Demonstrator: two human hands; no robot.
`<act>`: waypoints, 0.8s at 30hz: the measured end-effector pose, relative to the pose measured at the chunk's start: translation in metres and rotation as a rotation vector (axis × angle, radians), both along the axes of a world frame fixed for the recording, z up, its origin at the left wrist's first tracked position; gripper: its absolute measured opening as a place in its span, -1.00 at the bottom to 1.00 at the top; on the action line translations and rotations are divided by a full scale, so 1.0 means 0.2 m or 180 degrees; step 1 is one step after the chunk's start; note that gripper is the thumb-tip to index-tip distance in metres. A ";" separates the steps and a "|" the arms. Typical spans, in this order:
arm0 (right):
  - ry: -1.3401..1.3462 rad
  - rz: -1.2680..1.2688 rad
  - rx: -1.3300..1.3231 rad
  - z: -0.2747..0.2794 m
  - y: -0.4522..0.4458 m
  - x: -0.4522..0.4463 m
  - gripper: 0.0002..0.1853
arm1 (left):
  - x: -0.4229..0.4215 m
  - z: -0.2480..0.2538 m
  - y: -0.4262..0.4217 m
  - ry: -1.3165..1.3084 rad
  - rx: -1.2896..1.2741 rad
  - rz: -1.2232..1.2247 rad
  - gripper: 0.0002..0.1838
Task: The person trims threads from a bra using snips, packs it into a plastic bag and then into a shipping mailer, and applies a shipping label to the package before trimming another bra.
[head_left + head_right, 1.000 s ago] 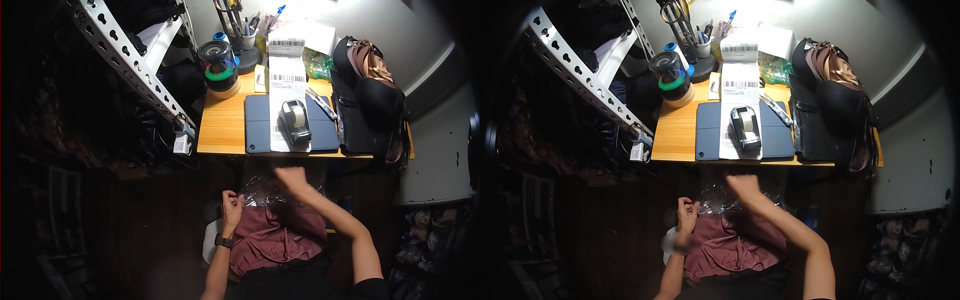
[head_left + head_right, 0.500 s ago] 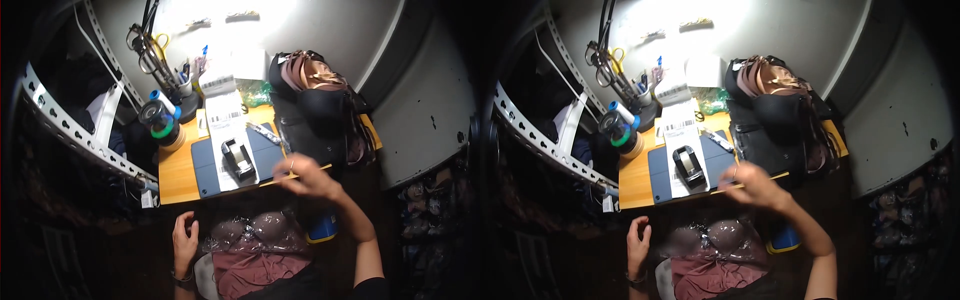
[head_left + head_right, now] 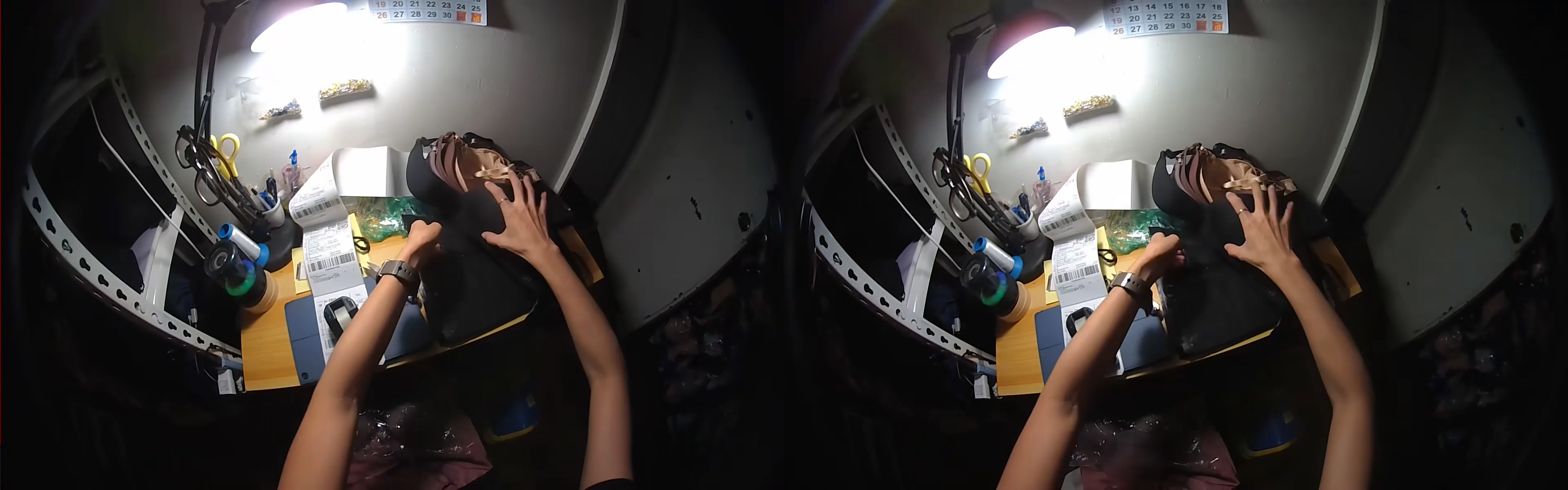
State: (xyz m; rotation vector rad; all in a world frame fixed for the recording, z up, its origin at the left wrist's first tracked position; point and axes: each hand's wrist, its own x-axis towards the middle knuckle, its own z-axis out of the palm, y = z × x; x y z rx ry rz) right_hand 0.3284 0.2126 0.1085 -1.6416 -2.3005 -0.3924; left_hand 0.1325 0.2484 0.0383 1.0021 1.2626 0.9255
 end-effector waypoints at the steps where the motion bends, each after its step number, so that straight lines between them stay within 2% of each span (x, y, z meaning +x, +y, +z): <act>1: 0.0608 -0.0174 -0.0414 -0.02 0.00 0.04 0.01 | 0.05 -0.01 0.02 0.0109 -0.0134 0.0229 -0.82; 2: 0.0709 0.0075 -0.0225 -0.10 0.04 0.10 0.00 | 0.08 -0.11 0.10 0.0036 -0.0159 0.0363 -0.79; 3: 0.0705 0.0062 -0.0231 -0.12 0.04 0.10 0.00 | 0.08 -0.26 0.20 0.0735 0.0408 -0.0169 -0.82; 4: 0.0736 0.0132 -0.0116 -0.14 0.04 0.10 0.00 | 0.09 -0.41 0.30 0.1426 0.1044 -0.0557 -0.77; 6: 0.0827 0.0235 -0.0044 -0.16 0.06 0.09 0.00 | 0.17 -0.44 0.32 0.1665 0.0894 -0.0736 -0.67; 8: 0.0687 0.0234 -0.0010 -0.17 0.07 0.08 0.01 | 0.24 -0.13 0.11 0.2196 0.0362 0.0417 -0.71; 9: 0.0540 0.0242 0.0022 -0.18 0.08 0.08 0.01 | 0.25 -0.05 0.05 0.2199 0.0364 0.0404 -0.71; 11: 0.0527 0.0250 0.0066 -0.21 0.10 0.06 -0.01 | 0.24 0.08 -0.01 0.2924 0.1238 0.0635 -0.74; 13: 0.0345 -0.0132 0.0034 -0.23 0.16 0.06 -0.04 | 0.20 0.22 -0.01 0.3087 0.1469 0.0488 -0.75; 15: 0.0661 -0.0106 -0.0010 -0.23 0.21 0.07 -0.09 | 0.10 0.42 -0.09 0.3273 0.1739 0.0200 -0.69; 17: 0.0736 0.0016 0.0022 -0.23 0.24 0.06 -0.09 | -0.05 0.48 -0.22 0.3737 0.3549 0.0165 -0.73; 19: 0.0677 -0.0140 -0.0149 -0.20 0.24 0.04 -0.09 | -0.15 0.62 -0.48 0.3265 0.4010 0.0174 -0.81; 24: 0.0487 -0.0437 -0.0292 -0.24 0.28 -0.01 -0.06 | -0.28 0.74 -1.19 0.2462 0.3023 0.0028 -0.76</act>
